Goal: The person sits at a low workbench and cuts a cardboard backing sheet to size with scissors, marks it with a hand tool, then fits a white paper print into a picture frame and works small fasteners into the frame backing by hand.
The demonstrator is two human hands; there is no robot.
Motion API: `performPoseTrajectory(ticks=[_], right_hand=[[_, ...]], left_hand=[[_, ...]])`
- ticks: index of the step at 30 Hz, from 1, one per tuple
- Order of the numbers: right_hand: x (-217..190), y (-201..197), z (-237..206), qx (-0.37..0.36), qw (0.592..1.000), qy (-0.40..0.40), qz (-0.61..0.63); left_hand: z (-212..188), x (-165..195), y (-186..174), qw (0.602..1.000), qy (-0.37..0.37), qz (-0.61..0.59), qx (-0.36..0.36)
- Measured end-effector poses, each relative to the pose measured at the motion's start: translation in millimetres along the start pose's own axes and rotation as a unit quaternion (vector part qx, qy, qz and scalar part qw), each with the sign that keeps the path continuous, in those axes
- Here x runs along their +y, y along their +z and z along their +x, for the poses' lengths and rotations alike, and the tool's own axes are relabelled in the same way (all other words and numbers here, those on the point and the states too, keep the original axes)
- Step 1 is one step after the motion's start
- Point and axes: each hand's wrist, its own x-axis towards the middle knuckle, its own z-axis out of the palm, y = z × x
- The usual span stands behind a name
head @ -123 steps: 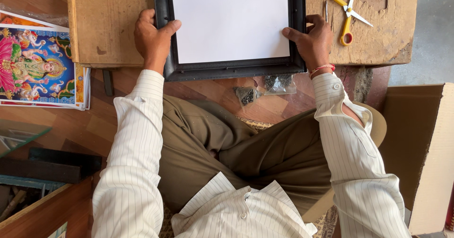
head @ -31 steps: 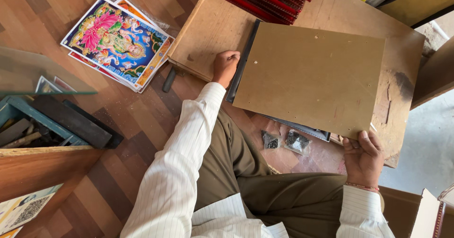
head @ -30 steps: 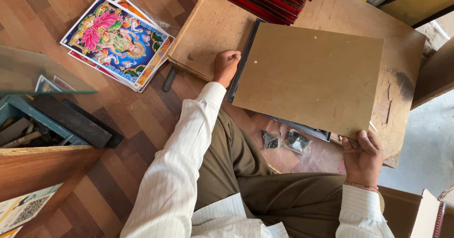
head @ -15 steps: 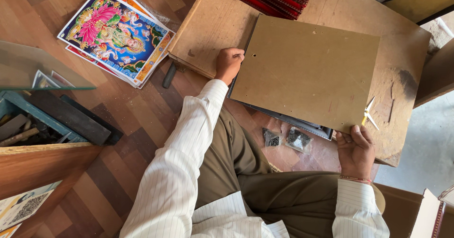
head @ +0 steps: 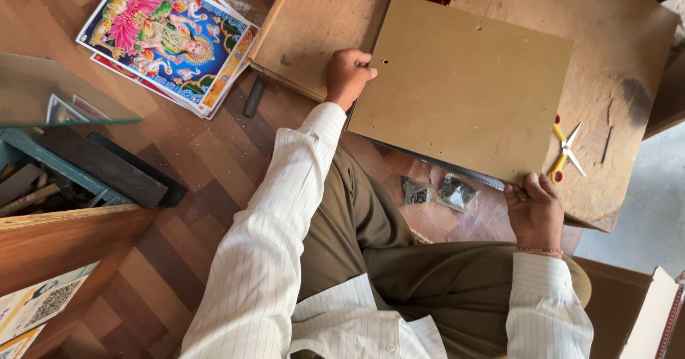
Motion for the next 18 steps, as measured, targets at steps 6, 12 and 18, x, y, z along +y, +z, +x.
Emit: performPoseTrajectory(ticks=[6,12,18], right_hand=[[8.4,4.9,-0.2,0.095,0.968,-0.037,-0.228],[19.8,-3.0,7.0,0.114,0.927,-0.085,-0.347],[27.2,-4.2,11.1,0.108,0.945,-0.111,-0.288]], left_hand=[[-1.2,-0.8,3.9,0.999,0.03,0.034,0.004],[-2.4,-1.4,5.6,0.999,-0.006,0.029,-0.021],[-1.0,-1.4,4.8,0.999,0.001,0.045,-0.01]])
